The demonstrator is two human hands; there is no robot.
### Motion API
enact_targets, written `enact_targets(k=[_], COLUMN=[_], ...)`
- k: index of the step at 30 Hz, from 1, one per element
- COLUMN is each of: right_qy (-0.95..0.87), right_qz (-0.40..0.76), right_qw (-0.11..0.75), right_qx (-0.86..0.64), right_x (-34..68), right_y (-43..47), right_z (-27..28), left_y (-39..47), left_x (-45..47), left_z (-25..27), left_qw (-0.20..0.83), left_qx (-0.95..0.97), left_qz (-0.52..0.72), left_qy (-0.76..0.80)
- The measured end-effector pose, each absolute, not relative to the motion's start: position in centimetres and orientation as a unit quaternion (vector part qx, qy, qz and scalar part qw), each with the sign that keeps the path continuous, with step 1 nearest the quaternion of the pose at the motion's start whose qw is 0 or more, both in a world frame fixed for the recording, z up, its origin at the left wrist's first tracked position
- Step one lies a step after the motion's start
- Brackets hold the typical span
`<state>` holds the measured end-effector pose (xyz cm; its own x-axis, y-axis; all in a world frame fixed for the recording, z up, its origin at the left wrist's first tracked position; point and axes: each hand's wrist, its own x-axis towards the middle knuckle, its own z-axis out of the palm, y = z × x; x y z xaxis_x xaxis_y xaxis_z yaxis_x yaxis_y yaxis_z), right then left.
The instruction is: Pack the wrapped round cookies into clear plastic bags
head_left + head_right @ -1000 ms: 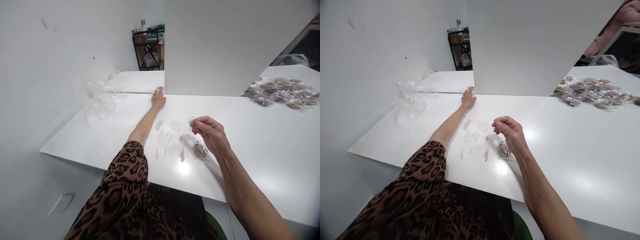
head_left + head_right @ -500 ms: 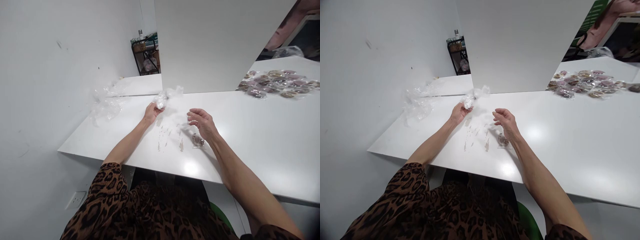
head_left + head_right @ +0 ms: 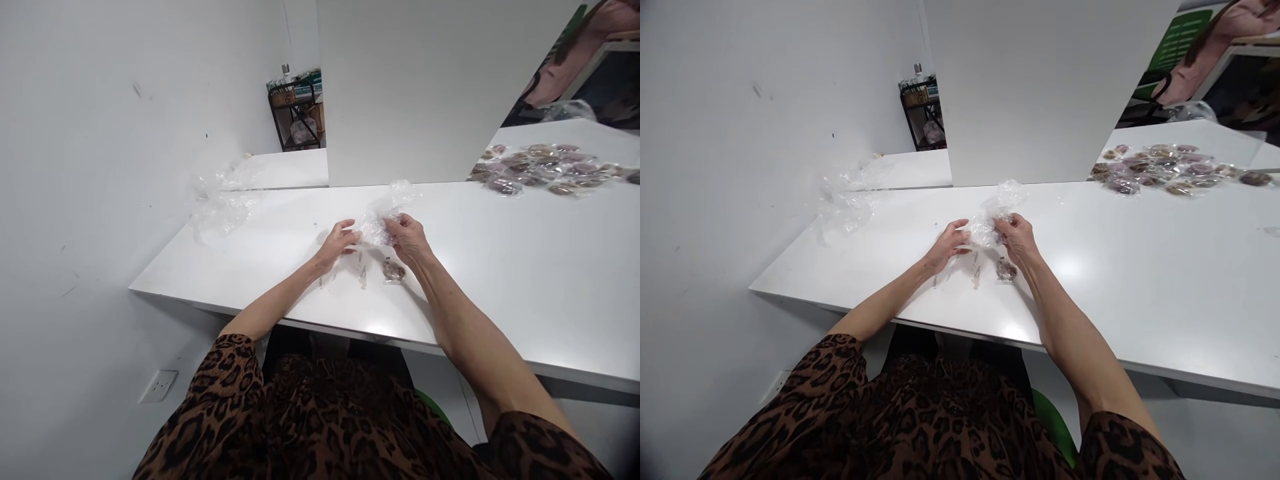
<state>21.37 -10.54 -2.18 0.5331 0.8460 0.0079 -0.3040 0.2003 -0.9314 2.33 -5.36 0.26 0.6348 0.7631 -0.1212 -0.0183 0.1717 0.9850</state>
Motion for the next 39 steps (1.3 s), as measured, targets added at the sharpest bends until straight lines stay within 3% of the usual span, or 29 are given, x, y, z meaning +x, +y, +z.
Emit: enact_targets(k=[7, 11, 15, 19, 24, 30, 35, 39], right_qy=[-0.330, -0.281, -0.189, -0.127, -0.089, -0.161, -0.180, -0.198], right_qz=[0.420, 0.447, 0.457, 0.445, 0.430, 0.435, 0.445, 0.453], right_qw=[0.706, 0.721, 0.747, 0.771, 0.793, 0.782, 0.766, 0.757], right_qx=[-0.465, -0.448, -0.445, -0.437, -0.422, -0.417, -0.427, -0.427], right_x=[20.6, 20.9, 21.9, 22.8, 23.4, 23.5, 22.8, 21.7], right_y=[-11.0, -11.0, -10.6, -10.0, -9.8, -9.9, -9.9, -10.0], right_z=[-1.6, -1.5, -1.8, -2.4, -2.7, -2.9, -3.1, -3.1], left_y=[-4.3, -3.9, -3.5, -3.0, -2.4, -2.2, -1.9, -2.0], left_x=[4.2, 4.4, 3.8, 2.0, 0.1, 0.3, -1.1, -1.6], left_z=[-1.2, -2.0, -0.6, 1.0, 1.3, 0.0, 0.1, 0.8], left_qw=[0.645, 0.648, 0.705, 0.796, 0.851, 0.794, 0.789, 0.766], left_qx=[0.621, 0.570, 0.447, 0.318, 0.373, 0.542, 0.607, 0.631], left_qz=[0.319, 0.412, 0.478, 0.464, 0.311, 0.208, -0.007, -0.076], left_qy=[0.310, 0.290, 0.274, 0.224, 0.197, 0.178, 0.097, 0.096])
